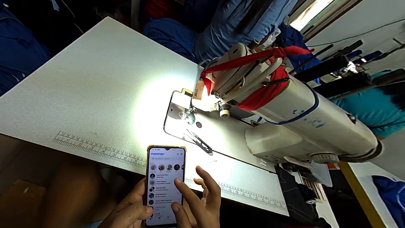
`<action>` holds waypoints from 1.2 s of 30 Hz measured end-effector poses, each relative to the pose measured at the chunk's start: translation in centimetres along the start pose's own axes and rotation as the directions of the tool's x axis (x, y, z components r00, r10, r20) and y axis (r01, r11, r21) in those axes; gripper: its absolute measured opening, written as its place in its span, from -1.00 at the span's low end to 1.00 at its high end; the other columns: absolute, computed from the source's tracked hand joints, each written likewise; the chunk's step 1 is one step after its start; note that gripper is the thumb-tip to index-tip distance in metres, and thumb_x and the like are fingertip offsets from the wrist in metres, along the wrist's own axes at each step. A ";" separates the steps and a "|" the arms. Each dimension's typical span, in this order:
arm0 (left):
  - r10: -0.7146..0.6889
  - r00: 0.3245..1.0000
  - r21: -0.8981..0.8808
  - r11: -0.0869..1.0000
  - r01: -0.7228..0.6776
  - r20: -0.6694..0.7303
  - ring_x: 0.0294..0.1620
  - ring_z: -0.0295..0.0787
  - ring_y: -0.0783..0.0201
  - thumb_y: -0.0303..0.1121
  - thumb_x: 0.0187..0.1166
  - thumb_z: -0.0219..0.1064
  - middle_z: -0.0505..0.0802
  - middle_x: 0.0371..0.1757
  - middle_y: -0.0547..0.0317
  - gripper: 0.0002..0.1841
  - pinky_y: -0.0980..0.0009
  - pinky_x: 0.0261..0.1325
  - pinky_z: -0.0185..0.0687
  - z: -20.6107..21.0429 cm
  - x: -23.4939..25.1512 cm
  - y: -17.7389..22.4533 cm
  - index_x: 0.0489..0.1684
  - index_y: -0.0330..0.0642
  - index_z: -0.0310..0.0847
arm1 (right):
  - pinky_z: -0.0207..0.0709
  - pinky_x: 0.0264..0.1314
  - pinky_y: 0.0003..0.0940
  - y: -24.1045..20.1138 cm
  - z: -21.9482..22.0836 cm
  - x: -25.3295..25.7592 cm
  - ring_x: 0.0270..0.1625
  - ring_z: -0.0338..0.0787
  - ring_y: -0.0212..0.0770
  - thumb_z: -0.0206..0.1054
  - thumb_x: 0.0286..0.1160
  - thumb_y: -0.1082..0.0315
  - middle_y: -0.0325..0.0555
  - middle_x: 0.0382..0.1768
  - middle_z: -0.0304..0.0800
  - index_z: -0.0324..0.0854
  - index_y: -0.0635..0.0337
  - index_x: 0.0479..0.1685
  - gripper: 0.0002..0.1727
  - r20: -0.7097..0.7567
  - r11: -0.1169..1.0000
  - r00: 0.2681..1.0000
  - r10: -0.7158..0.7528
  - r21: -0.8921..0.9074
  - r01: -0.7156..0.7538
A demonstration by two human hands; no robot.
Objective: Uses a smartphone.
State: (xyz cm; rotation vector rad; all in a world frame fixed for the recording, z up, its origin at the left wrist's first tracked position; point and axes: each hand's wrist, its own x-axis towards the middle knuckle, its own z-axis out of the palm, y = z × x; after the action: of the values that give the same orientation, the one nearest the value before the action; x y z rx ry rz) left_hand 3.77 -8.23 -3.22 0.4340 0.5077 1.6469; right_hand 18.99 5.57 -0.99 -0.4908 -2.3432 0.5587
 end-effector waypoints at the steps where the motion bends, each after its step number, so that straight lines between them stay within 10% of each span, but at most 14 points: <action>1: 0.001 1.000 0.001 1.000 -0.001 0.003 0.37 0.74 0.14 -0.45 0.64 0.05 0.69 0.47 0.14 -0.47 0.23 -0.01 0.84 0.0 0.0 0.0 0.62 0.12 0.15 | 0.33 0.63 -0.35 0.0 0.0 0.0 0.74 0.24 -0.32 0.16 0.72 -0.14 -0.20 0.66 0.26 0.58 -0.44 0.44 -0.61 0.001 1.000 1.000 0.000 -0.001 0.000; 36: -0.021 0.999 -0.006 1.000 0.021 0.025 0.36 0.73 0.15 -0.46 0.63 0.06 0.68 0.47 0.16 -0.46 0.24 0.01 0.83 0.0 -0.2 -0.1 0.62 0.09 0.11 | 0.22 0.71 -0.26 -0.2 0.4 -0.1 0.83 0.09 -0.24 0.13 0.70 -0.20 -0.19 0.71 0.20 0.55 -0.51 0.48 -0.57 0.025 0.998 1.000 -0.004 -0.065 0.005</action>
State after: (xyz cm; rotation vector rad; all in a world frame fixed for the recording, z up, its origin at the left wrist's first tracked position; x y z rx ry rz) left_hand 3.86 -8.46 -3.23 0.4421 0.4868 1.6212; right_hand 18.74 5.21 -1.20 -0.5106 -2.3919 0.4907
